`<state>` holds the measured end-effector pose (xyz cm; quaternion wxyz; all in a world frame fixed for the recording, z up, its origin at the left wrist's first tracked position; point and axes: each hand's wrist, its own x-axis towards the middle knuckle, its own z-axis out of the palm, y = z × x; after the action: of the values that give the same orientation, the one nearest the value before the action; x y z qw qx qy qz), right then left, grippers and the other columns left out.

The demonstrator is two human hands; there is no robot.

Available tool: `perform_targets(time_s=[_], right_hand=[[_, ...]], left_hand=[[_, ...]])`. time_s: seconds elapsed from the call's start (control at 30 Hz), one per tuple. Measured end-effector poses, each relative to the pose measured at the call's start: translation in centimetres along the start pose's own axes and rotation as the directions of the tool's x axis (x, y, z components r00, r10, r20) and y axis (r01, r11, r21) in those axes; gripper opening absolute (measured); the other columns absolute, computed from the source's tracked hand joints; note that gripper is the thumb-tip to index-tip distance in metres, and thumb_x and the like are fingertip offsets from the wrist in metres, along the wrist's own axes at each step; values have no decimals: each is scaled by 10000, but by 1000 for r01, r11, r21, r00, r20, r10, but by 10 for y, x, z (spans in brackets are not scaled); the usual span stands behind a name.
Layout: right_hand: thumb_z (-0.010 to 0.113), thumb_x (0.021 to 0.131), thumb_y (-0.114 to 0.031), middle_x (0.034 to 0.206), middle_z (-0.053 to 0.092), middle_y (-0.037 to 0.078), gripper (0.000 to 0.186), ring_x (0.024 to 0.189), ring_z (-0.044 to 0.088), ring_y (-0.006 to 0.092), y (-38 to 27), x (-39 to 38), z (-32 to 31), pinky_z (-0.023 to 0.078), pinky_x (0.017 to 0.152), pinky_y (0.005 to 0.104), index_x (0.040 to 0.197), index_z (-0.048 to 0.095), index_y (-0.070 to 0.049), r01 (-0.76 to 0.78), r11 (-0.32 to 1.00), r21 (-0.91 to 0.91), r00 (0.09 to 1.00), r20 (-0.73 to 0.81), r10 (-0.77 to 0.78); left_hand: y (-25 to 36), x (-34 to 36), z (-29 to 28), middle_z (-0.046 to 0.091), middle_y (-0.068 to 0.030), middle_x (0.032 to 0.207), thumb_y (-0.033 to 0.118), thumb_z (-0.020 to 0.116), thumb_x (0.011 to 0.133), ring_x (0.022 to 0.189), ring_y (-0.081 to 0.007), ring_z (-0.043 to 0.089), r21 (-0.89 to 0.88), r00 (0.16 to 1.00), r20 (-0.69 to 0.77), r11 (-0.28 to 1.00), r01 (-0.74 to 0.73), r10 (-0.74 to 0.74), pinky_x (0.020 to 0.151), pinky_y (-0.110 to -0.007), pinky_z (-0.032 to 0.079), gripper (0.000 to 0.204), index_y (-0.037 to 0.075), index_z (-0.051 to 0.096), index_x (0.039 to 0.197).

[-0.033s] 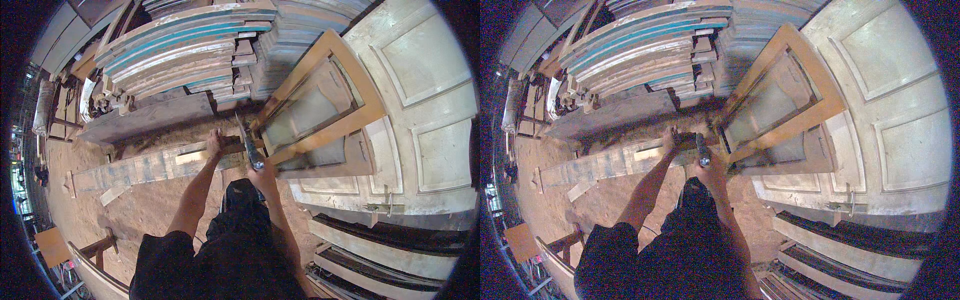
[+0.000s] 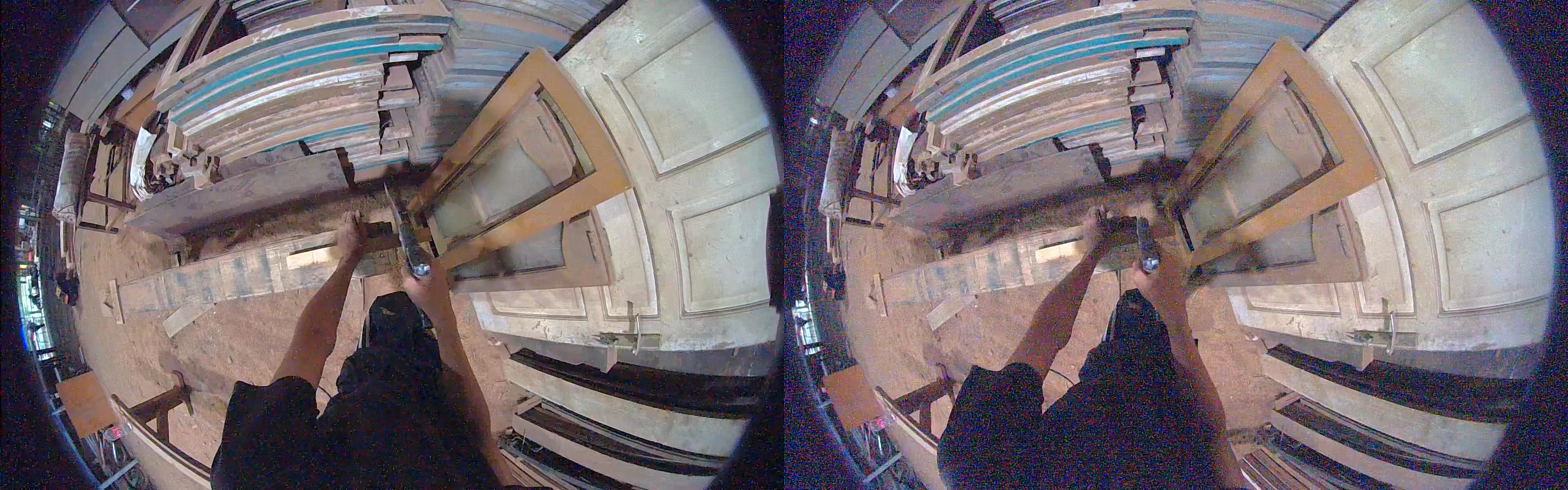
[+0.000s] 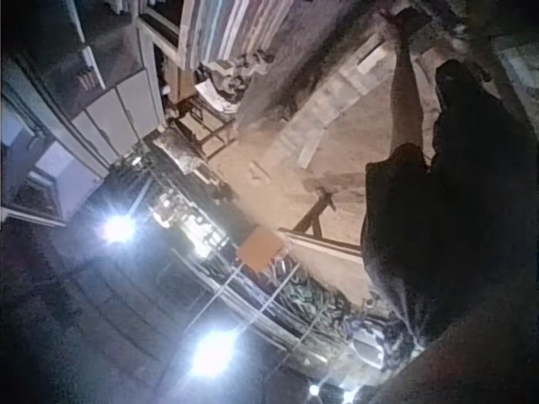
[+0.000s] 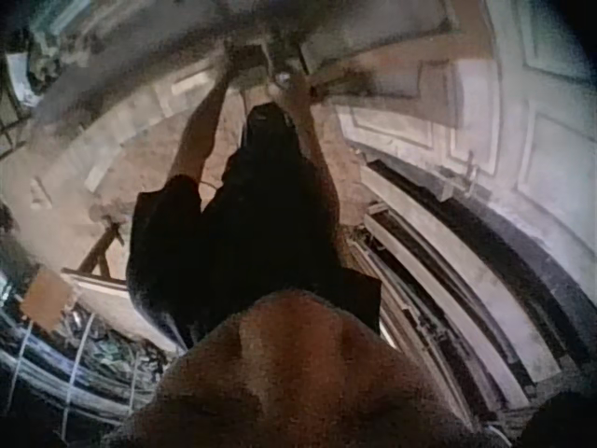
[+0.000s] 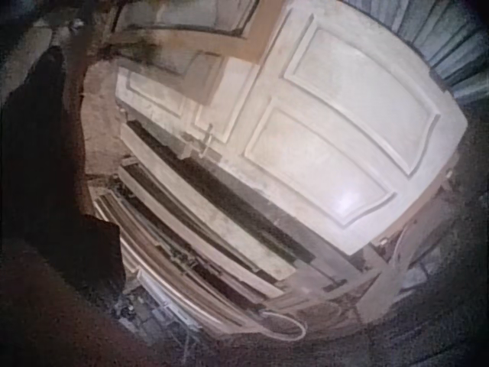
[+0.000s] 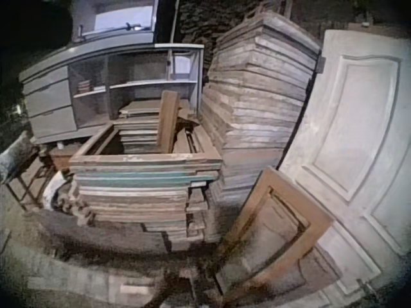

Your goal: The person saws a piece of wood using a hand saw while holding it against a workbench and a door frame.

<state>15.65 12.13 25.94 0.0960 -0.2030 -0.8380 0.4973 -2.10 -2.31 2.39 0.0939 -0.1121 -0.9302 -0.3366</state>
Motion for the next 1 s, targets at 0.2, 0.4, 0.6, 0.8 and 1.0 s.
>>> perform_targets(time_s=[0.2, 0.4, 0.6, 0.8, 1.0], right_hand=[[743, 833, -95, 835, 701, 132, 232, 757, 691, 231, 1, 0, 2, 527, 680, 380, 1022, 658, 9, -103, 989, 108, 993, 70, 96], [735, 838, -94, 794, 691, 137, 198, 730, 695, 240, 21, 3, -1, 524, 665, 403, 986, 655, 8, -84, 996, 2, 995, 51, 84], [739, 834, -117, 766, 693, 137, 187, 692, 692, 258, 11, 2, 6, 525, 649, 413, 946, 659, 9, -4, 999, 54, 1000, 3, 4], [744, 831, -124, 761, 691, 130, 195, 701, 686, 242, 13, 3, -7, 524, 662, 396, 953, 673, 11, -79, 997, -13, 996, 28, 80], [722, 852, -149, 877, 691, 128, 298, 774, 670, 218, -17, -3, 6, 526, 706, 369, 1087, 660, 24, -103, 995, 15, 995, 3, 103]], left_hand=[[-12, 0, 4, 617, -211, 872, 349, 501, 1044, 794, -445, 623, -84, 991, 34, 987, 134, -131, 697, -537, 475, 343, 28, 578, 952], [43, -9, -19, 580, -196, 884, 450, 655, 946, 826, -424, 596, -297, 989, -85, 950, 92, -122, 729, -501, 467, 465, 12, 525, 1033], [29, 0, -37, 562, -228, 1123, 558, 694, 871, 1060, -391, 567, -67, 977, 87, 979, -191, 197, 900, -495, 451, 698, -13, 516, 1231], [29, -16, -23, 536, -222, 1301, 650, 682, 819, 1196, -376, 529, 42, 765, 362, 811, -584, 532, 1019, -533, 405, 937, -9, 441, 1440], [-35, -11, -2, 555, -192, 1278, 676, 712, 775, 1215, -361, 541, 138, 760, 419, 792, -595, 497, 1006, -510, 419, 964, 20, 458, 1435]])
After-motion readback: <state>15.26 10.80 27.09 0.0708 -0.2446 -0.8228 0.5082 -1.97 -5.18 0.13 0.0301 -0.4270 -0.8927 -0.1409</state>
